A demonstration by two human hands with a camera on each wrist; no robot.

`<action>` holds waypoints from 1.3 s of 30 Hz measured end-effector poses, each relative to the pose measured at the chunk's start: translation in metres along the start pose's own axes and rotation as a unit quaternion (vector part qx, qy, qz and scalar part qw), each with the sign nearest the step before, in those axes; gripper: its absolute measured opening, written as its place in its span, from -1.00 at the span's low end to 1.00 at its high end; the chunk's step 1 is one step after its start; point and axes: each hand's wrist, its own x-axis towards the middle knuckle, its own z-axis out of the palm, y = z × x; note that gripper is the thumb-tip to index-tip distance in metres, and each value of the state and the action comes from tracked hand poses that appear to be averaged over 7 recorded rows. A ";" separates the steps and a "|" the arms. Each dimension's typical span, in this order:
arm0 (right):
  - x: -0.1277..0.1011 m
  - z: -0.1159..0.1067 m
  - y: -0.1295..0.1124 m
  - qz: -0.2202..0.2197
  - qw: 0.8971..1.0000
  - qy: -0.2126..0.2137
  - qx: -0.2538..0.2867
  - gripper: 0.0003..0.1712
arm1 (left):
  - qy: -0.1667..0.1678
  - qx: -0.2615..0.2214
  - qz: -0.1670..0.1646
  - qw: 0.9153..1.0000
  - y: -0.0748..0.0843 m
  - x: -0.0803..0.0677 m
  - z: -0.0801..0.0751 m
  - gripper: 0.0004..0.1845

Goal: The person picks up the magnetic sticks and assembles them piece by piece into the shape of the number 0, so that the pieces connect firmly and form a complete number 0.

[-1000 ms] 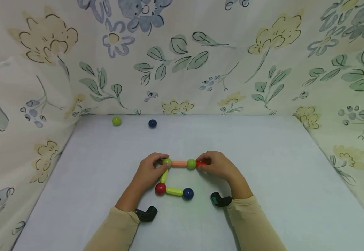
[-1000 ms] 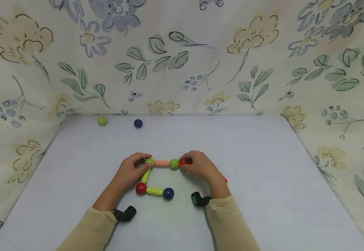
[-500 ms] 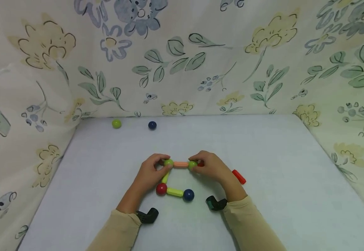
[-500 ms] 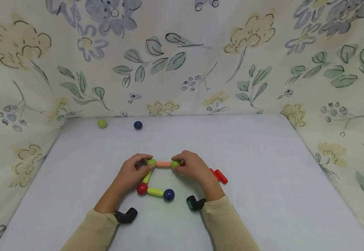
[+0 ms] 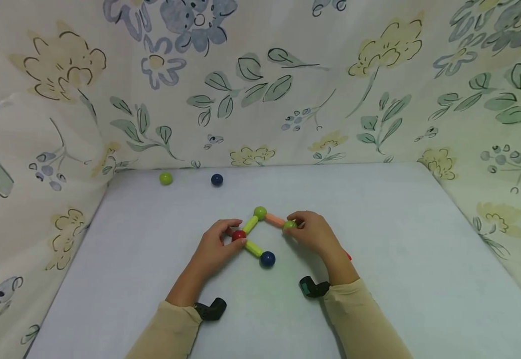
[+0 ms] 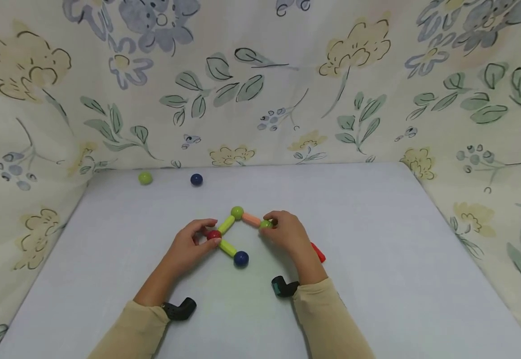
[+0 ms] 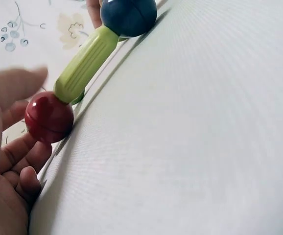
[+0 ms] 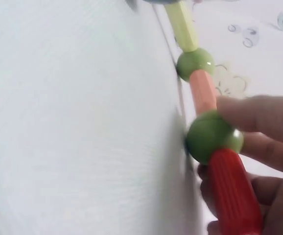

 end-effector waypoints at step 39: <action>-0.003 0.005 -0.004 -0.063 0.990 -0.117 0.051 -0.88 | 0.042 -0.038 -0.004 0.998 -0.004 0.003 0.001 -0.72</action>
